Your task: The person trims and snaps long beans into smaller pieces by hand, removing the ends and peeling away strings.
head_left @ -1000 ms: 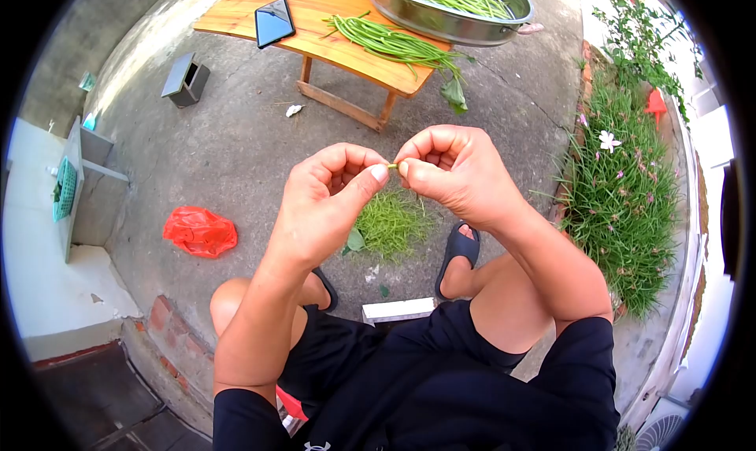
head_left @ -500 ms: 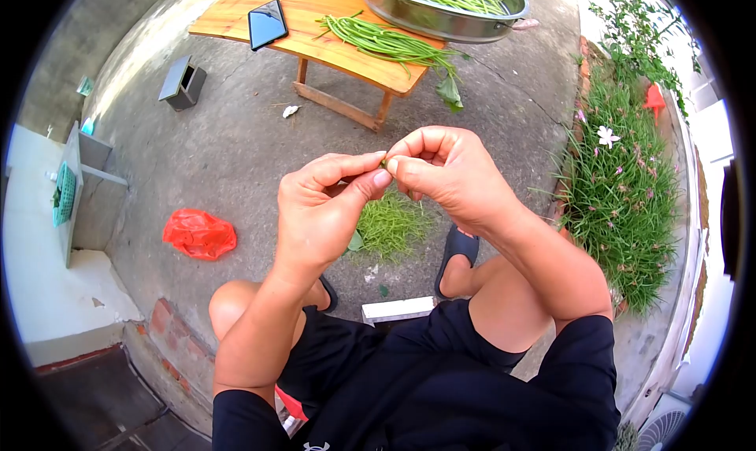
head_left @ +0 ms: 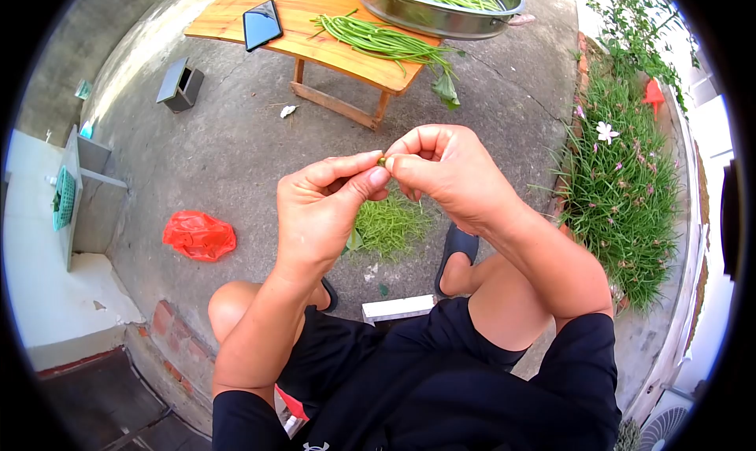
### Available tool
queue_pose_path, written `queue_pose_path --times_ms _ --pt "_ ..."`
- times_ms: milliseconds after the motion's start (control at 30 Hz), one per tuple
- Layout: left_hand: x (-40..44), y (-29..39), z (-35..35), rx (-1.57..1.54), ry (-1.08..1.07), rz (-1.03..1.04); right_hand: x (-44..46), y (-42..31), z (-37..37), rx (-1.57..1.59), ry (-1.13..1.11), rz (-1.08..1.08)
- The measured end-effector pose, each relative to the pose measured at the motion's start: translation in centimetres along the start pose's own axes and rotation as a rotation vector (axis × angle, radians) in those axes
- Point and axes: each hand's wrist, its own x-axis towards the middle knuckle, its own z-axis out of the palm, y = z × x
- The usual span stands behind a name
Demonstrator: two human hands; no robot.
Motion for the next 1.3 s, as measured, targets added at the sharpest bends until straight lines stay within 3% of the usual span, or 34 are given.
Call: queue_pose_path --times_ms 600,800,900,1300 --pt "-0.1 -0.7 0.1 0.063 -0.027 0.073 0.5 0.0 -0.5 0.038 -0.033 0.120" --pt "0.1 -1.2 0.2 0.177 -0.049 0.217 0.4 0.0 -0.6 0.004 -0.009 0.091" --pt "0.0 0.0 0.8 -0.007 0.032 0.005 0.3 -0.5 -0.7 0.052 -0.032 0.077" --pt "0.2 -0.8 0.5 -0.002 0.020 0.047 0.4 -0.3 -0.9 0.044 -0.044 0.074"
